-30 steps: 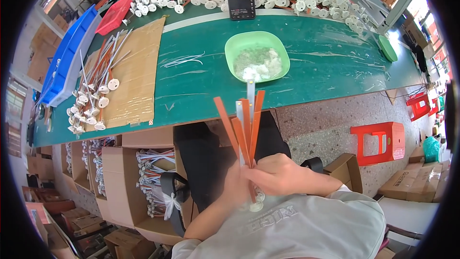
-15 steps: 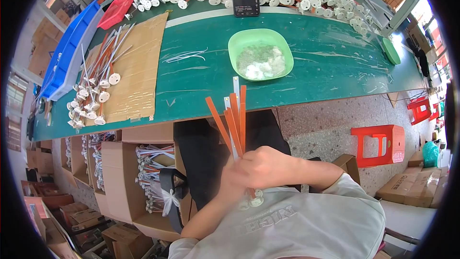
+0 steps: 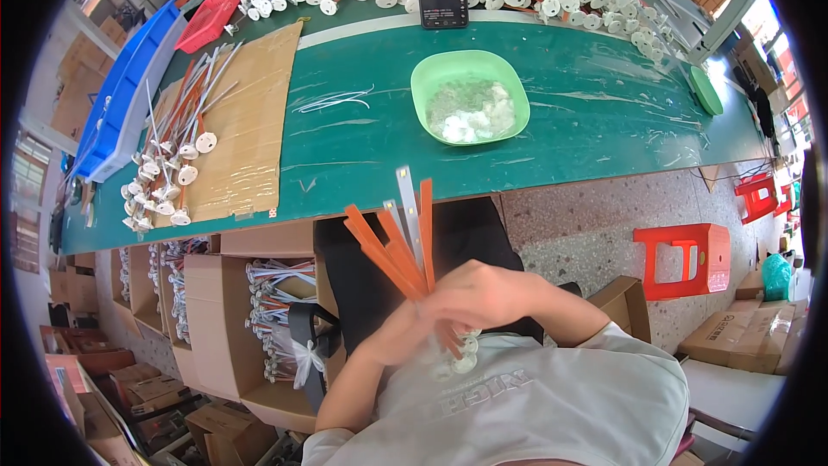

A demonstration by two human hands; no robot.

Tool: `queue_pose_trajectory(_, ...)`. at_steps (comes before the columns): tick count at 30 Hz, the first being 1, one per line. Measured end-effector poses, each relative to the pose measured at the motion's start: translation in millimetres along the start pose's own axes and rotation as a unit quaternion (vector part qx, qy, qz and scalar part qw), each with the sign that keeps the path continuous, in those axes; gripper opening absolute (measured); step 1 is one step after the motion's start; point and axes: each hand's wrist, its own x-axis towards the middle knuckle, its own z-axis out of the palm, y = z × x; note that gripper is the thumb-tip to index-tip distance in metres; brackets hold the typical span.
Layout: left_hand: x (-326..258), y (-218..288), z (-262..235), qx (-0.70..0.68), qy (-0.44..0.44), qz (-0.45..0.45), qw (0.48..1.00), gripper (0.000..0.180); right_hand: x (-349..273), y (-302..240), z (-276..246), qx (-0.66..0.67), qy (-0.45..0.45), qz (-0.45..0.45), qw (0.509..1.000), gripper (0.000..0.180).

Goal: Gathering multiple stem-like components, bundling them together with a band, and placing the bundles into a cardboard box.

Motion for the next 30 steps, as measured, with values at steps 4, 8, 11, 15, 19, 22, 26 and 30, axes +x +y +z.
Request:
queue_pose_trajectory(4, 6.8, 6.4, 0.5, -0.093, -0.014, 0.007, 0.996, 0.046, 2.4, 5.7, -1.9, 0.117, 0.033, 0.090, 0.988, 0.007)
queue_pose_trajectory(8, 13.7, -8.4, 3.2, -0.175, 0.016, 0.048, 0.983, 0.056, 4.1, 16.5, -1.9, 0.121, 0.106, 0.073, 0.984, 0.006)
queue_pose_trajectory(11, 17.2, -10.9, 4.2, -0.195, 0.081, 0.048, 0.976, 0.062, -0.9, 22.5, 3.2, 0.179, 0.118, 0.108, 0.971, 0.005)
queue_pose_trajectory(15, 13.1, -18.9, 5.6, -0.087, 0.180, 0.060, 0.978, 0.053, 1.0, 14.4, 7.5, 0.092, 0.148, 0.117, 0.978, 0.003)
queue_pose_trajectory(19, 16.0, -7.9, 8.9, 0.190, 0.262, 0.091, 0.942, 0.032, 5.8, 13.4, 28.0, -0.076, 0.248, 0.058, 0.964, 0.017)
queue_pose_trajectory(22, 22.3, -6.5, 14.0, 0.305, 0.322, 0.136, 0.886, 0.030, 8.8, 3.4, 35.4, -0.188, 0.232, 0.062, 0.952, 0.028)
queue_pose_trajectory(26, 10.3, -1.8, 6.8, 0.179, 0.290, 0.180, 0.923, 0.033, 13.7, -14.3, 22.9, -0.165, 0.163, -0.025, 0.973, 0.038)
queue_pose_trajectory(30, -0.2, -0.5, 5.2, -0.032, 0.171, 0.082, 0.981, 0.037, 10.1, -8.7, 5.7, -0.127, 0.154, -0.048, 0.979, 0.030)
